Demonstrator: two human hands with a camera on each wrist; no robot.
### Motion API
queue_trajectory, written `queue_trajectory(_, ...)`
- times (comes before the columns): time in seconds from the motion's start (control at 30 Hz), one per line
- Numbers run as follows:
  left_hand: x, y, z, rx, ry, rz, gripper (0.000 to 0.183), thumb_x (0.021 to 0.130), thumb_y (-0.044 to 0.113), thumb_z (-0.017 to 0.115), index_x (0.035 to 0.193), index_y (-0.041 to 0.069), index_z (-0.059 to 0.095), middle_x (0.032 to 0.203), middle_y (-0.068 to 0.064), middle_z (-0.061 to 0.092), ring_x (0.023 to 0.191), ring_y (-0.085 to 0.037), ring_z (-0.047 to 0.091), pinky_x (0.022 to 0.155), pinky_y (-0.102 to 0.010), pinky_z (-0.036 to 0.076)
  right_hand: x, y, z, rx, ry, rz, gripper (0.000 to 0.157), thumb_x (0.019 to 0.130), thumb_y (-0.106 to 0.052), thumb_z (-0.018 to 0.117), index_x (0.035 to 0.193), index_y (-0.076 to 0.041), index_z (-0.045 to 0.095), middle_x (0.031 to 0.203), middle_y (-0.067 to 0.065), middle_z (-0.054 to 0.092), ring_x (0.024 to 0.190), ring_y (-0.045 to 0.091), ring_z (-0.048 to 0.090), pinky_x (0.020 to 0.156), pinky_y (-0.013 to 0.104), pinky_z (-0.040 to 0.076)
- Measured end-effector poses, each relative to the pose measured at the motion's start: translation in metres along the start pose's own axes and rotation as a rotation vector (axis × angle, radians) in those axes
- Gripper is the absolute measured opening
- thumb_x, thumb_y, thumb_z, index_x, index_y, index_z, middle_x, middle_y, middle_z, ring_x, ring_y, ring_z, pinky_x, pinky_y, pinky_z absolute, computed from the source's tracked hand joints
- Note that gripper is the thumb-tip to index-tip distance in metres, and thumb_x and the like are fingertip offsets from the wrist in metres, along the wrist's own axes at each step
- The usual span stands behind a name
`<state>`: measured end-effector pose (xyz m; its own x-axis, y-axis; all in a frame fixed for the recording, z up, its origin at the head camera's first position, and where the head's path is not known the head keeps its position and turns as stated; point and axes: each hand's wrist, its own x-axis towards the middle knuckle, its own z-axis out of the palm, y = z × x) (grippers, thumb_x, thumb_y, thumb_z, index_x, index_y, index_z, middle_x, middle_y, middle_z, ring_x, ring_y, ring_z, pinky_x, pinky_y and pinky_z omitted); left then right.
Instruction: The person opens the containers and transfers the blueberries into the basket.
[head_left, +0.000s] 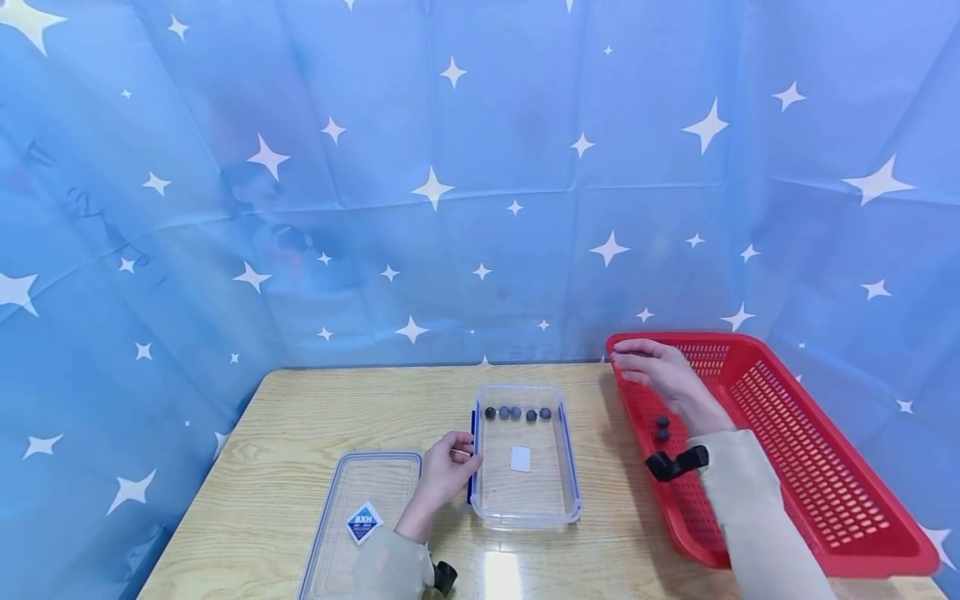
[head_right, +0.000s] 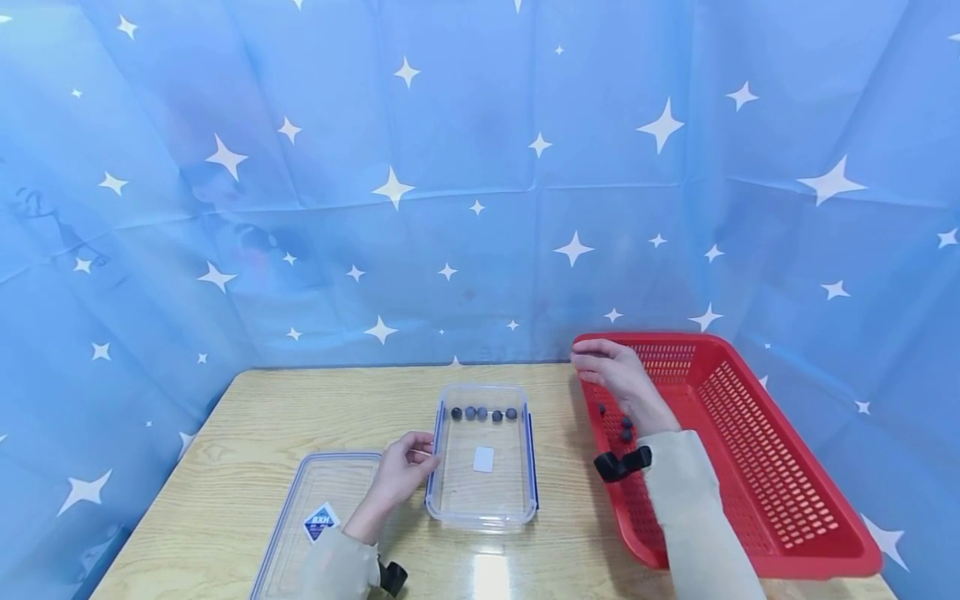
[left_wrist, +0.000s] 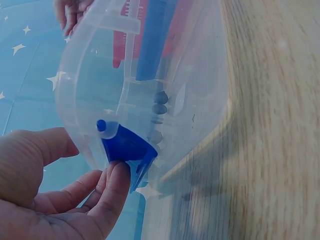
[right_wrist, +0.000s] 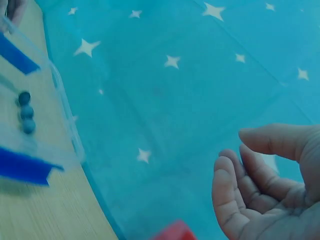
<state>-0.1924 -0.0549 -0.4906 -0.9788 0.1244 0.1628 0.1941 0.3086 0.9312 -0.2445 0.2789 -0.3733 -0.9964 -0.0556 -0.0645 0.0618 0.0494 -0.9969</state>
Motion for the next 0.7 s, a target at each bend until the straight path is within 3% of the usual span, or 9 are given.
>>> queue_trajectory(0.1, 0.0, -0.001, 0.0, 0.001, 0.001, -0.004, 0.026, 0.078, 0.0, 0.069, 0.101, -0.008, 0.06, 0.086, -0.013, 0.062, 0.072, -0.017, 0.057, 0.062, -0.019, 0.047, 0.004, 0.001, 0.016, -0.05, -0.013, 0.004, 0.025, 0.089, -0.017, 0.065, 0.11, -0.006, 0.06, 0.102, -0.001, 0.062, 0.087, 0.005, 0.061, 0.081, 0.022, 0.05)
queue_trajectory(0.3, 0.0, -0.001, 0.0, -0.013, 0.002, -0.004, 0.026, 0.078, 0.0, 0.069, 0.101, -0.008, 0.06, 0.086, -0.013, 0.062, 0.072, -0.016, 0.057, 0.062, -0.019, 0.047, 0.013, 0.006, 0.04, -0.054, -0.057, 0.002, 0.016, 0.088, -0.012, 0.064, 0.104, -0.008, 0.062, 0.095, -0.004, 0.062, 0.083, 0.005, 0.06, 0.077, 0.02, 0.05)
queue_trajectory(0.47, 0.0, 0.0, -0.001, -0.004, 0.003, -0.015, 0.026, 0.078, 0.0, 0.069, 0.101, -0.008, 0.06, 0.087, -0.012, 0.062, 0.072, -0.016, 0.057, 0.063, -0.02, 0.048, 0.018, 0.013, 0.06, -0.046, -0.093, -0.009, 0.028, 0.088, -0.007, 0.063, 0.112, 0.006, 0.056, 0.097, 0.001, 0.061, 0.087, 0.008, 0.06, 0.08, 0.023, 0.051)
queue_trajectory(0.7, 0.001, 0.002, -0.001, 0.004, 0.0, -0.024, 0.025, 0.078, 0.0, 0.068, 0.101, -0.008, 0.059, 0.087, -0.011, 0.062, 0.072, -0.015, 0.057, 0.063, -0.021, 0.048, 0.022, 0.023, 0.091, -0.021, -0.157, 0.021, 0.033, 0.088, -0.003, 0.06, 0.115, 0.014, 0.051, 0.095, 0.004, 0.062, 0.086, 0.011, 0.06, 0.08, 0.026, 0.051)
